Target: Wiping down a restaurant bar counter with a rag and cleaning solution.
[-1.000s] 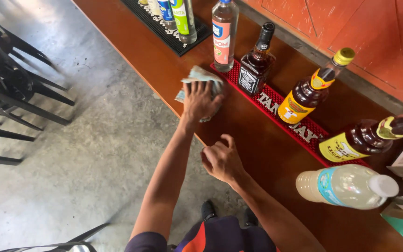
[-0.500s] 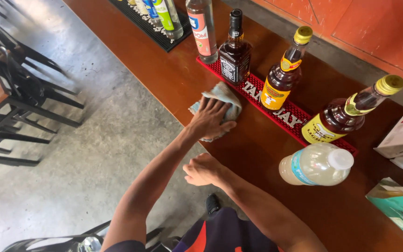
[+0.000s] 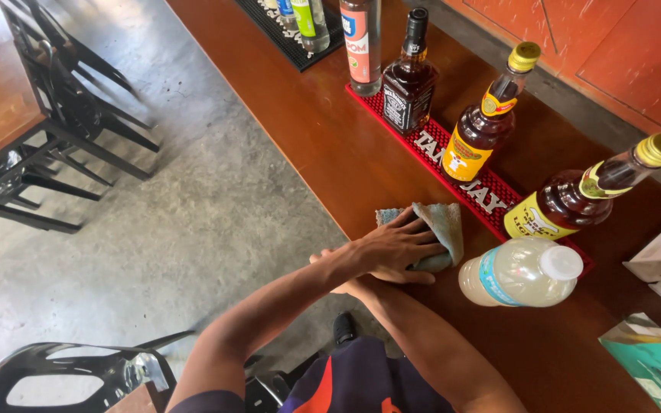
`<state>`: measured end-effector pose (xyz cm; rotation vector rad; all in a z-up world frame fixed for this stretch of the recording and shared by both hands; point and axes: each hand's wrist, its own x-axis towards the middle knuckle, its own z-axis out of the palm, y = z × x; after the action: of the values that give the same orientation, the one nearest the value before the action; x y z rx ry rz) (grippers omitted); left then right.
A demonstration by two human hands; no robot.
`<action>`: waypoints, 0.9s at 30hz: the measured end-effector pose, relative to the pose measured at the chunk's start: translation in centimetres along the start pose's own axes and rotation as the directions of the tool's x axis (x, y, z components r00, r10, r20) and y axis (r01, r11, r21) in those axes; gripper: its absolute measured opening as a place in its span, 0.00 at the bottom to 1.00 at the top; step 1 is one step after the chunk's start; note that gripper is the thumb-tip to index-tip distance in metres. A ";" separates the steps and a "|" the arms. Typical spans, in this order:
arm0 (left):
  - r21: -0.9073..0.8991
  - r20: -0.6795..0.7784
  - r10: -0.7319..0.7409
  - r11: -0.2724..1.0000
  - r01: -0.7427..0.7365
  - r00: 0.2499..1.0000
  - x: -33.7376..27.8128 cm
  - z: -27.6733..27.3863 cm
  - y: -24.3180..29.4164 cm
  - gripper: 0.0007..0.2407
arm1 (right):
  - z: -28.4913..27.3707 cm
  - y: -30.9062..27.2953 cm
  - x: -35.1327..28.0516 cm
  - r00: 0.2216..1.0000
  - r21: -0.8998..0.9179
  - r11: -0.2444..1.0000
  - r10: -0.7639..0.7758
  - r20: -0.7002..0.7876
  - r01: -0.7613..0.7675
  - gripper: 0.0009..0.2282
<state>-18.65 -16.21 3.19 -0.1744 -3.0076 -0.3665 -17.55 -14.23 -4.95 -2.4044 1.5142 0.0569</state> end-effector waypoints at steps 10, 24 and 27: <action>-0.043 -0.088 -0.122 0.992 0.118 0.989 0.2 -0.2 -1.7 0.26 | -0.4 0.0 -0.7 0.990 0.093 0.991 0.090 0.106 -0.100 0.25; 0.013 -0.205 -0.451 0.886 0.463 0.868 0.0 -1.6 -8.0 0.26 | -0.1 -0.2 -0.3 0.968 0.221 0.955 0.153 0.200 -0.197 0.30; 0.019 -0.259 -0.466 0.873 0.487 0.846 0.1 -1.4 -10.8 0.27 | -0.6 -0.4 -0.6 0.956 0.203 0.953 0.176 0.237 -0.226 0.21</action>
<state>-19.99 -26.96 2.08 0.5978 -2.7704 -0.2719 -17.57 -13.73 -4.23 -1.9892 1.5656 0.1732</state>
